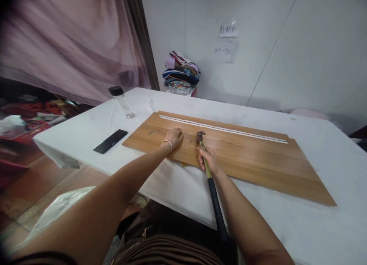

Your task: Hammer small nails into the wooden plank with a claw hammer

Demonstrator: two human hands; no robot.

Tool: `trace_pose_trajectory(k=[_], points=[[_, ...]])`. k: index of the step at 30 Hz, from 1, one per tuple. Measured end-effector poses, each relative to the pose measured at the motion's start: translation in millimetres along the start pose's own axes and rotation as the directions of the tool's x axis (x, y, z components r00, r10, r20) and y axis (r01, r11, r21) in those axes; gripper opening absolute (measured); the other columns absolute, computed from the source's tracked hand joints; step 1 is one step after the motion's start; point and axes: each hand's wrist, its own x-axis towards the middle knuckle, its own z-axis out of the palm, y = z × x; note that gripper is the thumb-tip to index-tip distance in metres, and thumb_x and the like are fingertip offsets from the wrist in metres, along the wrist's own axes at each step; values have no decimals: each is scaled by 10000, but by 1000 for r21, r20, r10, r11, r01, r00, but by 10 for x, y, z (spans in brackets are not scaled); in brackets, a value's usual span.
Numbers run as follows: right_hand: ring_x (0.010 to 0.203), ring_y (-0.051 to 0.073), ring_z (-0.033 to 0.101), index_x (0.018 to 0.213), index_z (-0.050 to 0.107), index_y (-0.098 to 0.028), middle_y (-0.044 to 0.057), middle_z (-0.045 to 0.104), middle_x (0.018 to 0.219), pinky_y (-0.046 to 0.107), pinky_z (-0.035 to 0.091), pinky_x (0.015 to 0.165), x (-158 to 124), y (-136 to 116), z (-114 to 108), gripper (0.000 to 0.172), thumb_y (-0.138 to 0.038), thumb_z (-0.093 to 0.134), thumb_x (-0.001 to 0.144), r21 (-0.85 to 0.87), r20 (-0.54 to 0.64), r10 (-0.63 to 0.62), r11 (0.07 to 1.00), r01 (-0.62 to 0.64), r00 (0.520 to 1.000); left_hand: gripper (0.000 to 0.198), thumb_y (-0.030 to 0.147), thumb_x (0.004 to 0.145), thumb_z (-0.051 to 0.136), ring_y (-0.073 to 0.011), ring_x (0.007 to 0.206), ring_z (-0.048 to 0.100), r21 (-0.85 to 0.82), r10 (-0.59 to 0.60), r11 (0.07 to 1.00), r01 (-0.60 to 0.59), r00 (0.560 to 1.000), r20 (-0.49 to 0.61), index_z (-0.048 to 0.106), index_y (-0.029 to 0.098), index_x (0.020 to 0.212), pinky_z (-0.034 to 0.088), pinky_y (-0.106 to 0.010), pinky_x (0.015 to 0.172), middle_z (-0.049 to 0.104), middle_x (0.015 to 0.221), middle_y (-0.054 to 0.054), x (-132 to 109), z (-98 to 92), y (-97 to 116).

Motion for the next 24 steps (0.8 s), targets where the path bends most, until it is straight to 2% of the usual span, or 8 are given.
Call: trace_pose_trajectory(k=[9, 24], points=[[296, 87, 399, 1050, 561, -224, -121, 506, 479, 217, 254, 338, -8, 4, 22, 501, -601, 714, 757, 9, -15, 18, 1000, -18, 1000, 262, 247, 1003, 537, -258, 1347, 584, -27, 2, 1000, -2, 1000, -18, 739, 190, 1160, 404, -388, 1176, 674, 1417, -135, -14, 22, -21], [306, 88, 409, 1060, 554, -227, -117, 514, 492, 219, 244, 346, -9, 13, 21, 491, -590, 720, 774, 16, -16, -20, 1000, 20, 1000, 239, 232, 1003, 526, -250, 1307, 600, -14, 15, 1000, -15, 1000, -8, 732, 196, 1118, 417, -381, 1154, 702, 1336, -129, -12, 11, -23]])
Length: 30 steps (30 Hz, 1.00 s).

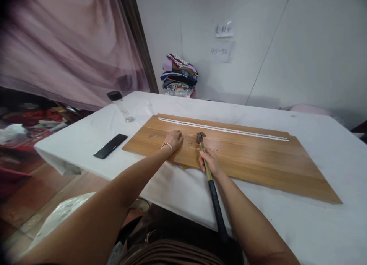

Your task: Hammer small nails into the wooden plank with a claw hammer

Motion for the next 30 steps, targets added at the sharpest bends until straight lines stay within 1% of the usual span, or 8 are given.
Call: trace_pose_trajectory(k=[5, 9, 12, 17, 21, 23, 26, 30], points=[[303, 88, 403, 1036, 557, -224, -113, 514, 493, 219, 230, 340, 3, 5, 6, 479, -590, 715, 771, -4, 5, 28, 1000, -28, 1000, 231, 237, 1011, 516, -248, 1306, 599, 5, 4, 1000, -4, 1000, 2, 725, 186, 1095, 409, -363, 1151, 701, 1335, -133, -5, -4, 2], [303, 88, 404, 1054, 564, -227, -114, 518, 496, 223, 248, 341, -2, 19, 11, 472, -578, 714, 777, 1, -13, 2, 1000, -2, 1000, 231, 232, 1007, 519, -248, 1301, 598, -1, 6, 1000, -6, 1000, -8, 727, 195, 1100, 413, -374, 1148, 697, 1343, -128, -7, 5, -2], [307, 91, 406, 1063, 556, -236, -118, 512, 498, 224, 262, 344, 0, 21, 6, 454, -565, 710, 790, 12, -7, -5, 1000, 5, 1000, 226, 224, 999, 524, -248, 1271, 609, -5, 11, 1000, -11, 1000, -16, 733, 207, 1085, 424, -379, 1134, 710, 1297, -121, -5, 10, -7], [311, 91, 410, 1044, 547, -236, -116, 511, 501, 216, 242, 339, 2, 2, -8, 460, -581, 710, 786, 14, 7, 35, 999, -35, 999, 212, 234, 998, 523, -244, 1232, 620, 4, 12, 1000, -12, 1000, -9, 727, 208, 1046, 430, -364, 1114, 718, 1242, -114, -2, 1, -4], [310, 92, 407, 1060, 549, -236, -120, 511, 494, 215, 251, 339, -6, -8, 6, 487, -584, 724, 768, 11, -13, 6, 1000, -6, 1000, 214, 239, 1003, 524, -241, 1246, 614, 5, 8, 1000, -8, 1000, -4, 726, 197, 1056, 418, -353, 1122, 716, 1261, -120, -3, -9, 7], [308, 90, 402, 1048, 549, -233, -118, 513, 492, 214, 247, 337, -6, -11, 13, 493, -591, 728, 759, 1, -19, 11, 1000, -11, 1000, 218, 240, 1003, 527, -245, 1252, 612, 1, 5, 1000, -5, 1000, -8, 731, 196, 1064, 422, -358, 1119, 716, 1269, -123, -4, -11, 10], [309, 89, 394, 1029, 550, -230, -114, 506, 493, 215, 229, 335, -5, -16, 17, 473, -590, 717, 771, -13, 3, 29, 999, -29, 1000, 228, 232, 996, 531, -252, 1251, 613, 0, 5, 1000, -5, 1000, -7, 737, 198, 1088, 429, -373, 1117, 719, 1270, -125, -3, -14, 8], [313, 89, 400, 1050, 547, -232, -117, 504, 501, 212, 240, 341, -9, -24, 19, 461, -571, 711, 783, -6, 4, 8, 1000, -8, 1000, 234, 228, 994, 529, -249, 1246, 614, 4, 7, 1000, -7, 1000, -4, 736, 197, 1098, 428, -369, 1118, 715, 1272, -126, -1, -21, 5]])
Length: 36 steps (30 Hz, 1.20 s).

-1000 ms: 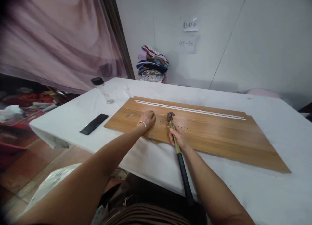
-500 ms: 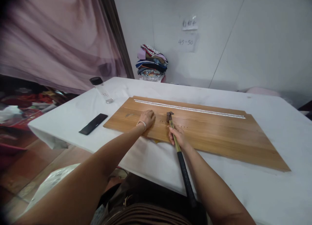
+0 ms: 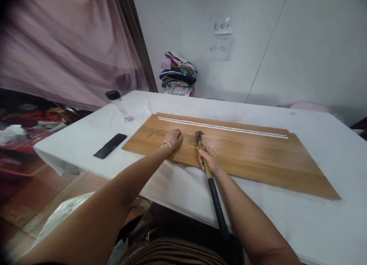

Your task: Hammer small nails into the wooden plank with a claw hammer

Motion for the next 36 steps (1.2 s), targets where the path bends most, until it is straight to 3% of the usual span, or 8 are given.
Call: trace_pose_trajectory(k=[15, 36], points=[[311, 85, 391, 1015, 545, -228, -115, 503, 501, 214, 238, 329, 12, 9, 4, 448, -577, 707, 786, -4, -6, 1, 1000, -1, 1000, 254, 238, 1012, 497, -253, 1292, 597, 6, -2, 1000, 2, 1000, 15, 723, 178, 1110, 409, -374, 1151, 696, 1332, -142, 1, -6, 3], [303, 86, 399, 1018, 550, -229, -120, 517, 487, 214, 249, 325, 7, -5, 9, 475, -587, 721, 757, 3, -13, 18, 1000, -18, 1000, 231, 235, 1005, 511, -247, 1247, 612, 2, 11, 1000, -11, 1000, -9, 728, 188, 1070, 416, -361, 1125, 716, 1263, -128, 21, 39, -22]])
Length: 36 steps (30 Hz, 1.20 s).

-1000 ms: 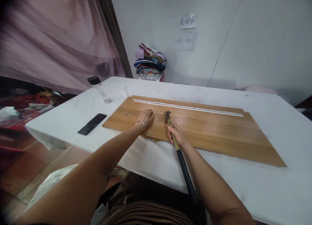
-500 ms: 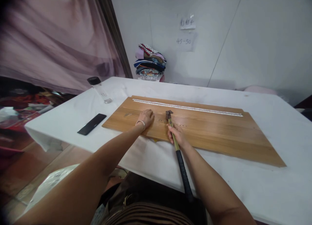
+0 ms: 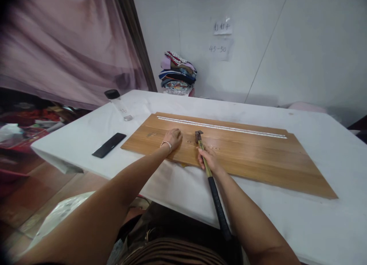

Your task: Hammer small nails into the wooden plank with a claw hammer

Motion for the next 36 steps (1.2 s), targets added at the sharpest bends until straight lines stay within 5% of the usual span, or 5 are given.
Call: trace_pose_trajectory(k=[36], points=[[311, 88, 409, 1057, 560, -214, -112, 518, 498, 216, 246, 340, -7, 26, -5, 485, -570, 725, 773, 1, -8, -30, 1000, 30, 1000, 238, 227, 1000, 505, -247, 1230, 615, 4, 0, 1000, 0, 1000, 10, 729, 183, 1068, 419, -360, 1117, 712, 1249, -136, -19, -45, 36]])
